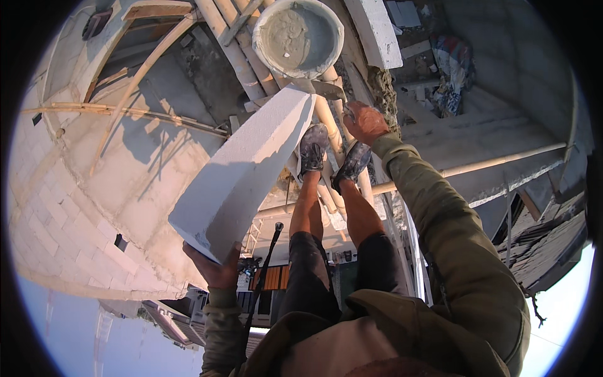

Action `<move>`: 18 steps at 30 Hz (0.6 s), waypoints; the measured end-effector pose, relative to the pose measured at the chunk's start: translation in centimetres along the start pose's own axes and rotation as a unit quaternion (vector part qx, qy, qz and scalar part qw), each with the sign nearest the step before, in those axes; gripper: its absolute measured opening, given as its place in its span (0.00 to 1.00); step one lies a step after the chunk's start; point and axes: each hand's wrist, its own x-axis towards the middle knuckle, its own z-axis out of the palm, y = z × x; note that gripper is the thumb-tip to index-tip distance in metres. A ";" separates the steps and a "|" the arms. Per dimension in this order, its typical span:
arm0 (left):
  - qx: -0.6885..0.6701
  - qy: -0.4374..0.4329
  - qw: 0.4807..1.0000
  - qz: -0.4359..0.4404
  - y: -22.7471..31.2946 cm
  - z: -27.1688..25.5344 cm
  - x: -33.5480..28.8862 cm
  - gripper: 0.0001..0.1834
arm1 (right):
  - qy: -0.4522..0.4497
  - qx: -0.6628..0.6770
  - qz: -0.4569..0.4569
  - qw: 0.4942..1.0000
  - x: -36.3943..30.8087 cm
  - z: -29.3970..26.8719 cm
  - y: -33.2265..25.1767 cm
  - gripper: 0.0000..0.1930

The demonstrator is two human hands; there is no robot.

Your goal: The person applies mortar to a wall and places a white brick onto it, then measures a space with a tape measure and hammers a brick piece into place.

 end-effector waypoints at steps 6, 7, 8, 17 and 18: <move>-0.007 -0.001 1.000 0.006 0.0 0.0 0.2 0.55 | -0.016 -0.028 -0.050 0.998 -0.7 0.9 -3.4 0.20; -0.006 0.002 1.000 0.015 -0.4 0.0 0.0 0.55 | -0.004 -0.011 -0.097 0.995 -1.9 0.5 -4.5 0.20; -0.007 0.005 1.000 0.024 -1.0 0.1 -0.3 0.55 | 0.008 0.005 -0.145 0.989 -3.1 -0.2 -5.5 0.20; 0.065 0.004 0.998 0.023 -0.6 0.6 -3.2 0.56 | 0.024 -0.036 0.043 0.998 2.3 -5.7 -8.2 0.14; 0.076 0.008 0.996 0.040 -0.6 0.9 -3.4 0.55 | 0.033 -0.074 0.050 0.995 5.3 -5.6 -7.6 0.14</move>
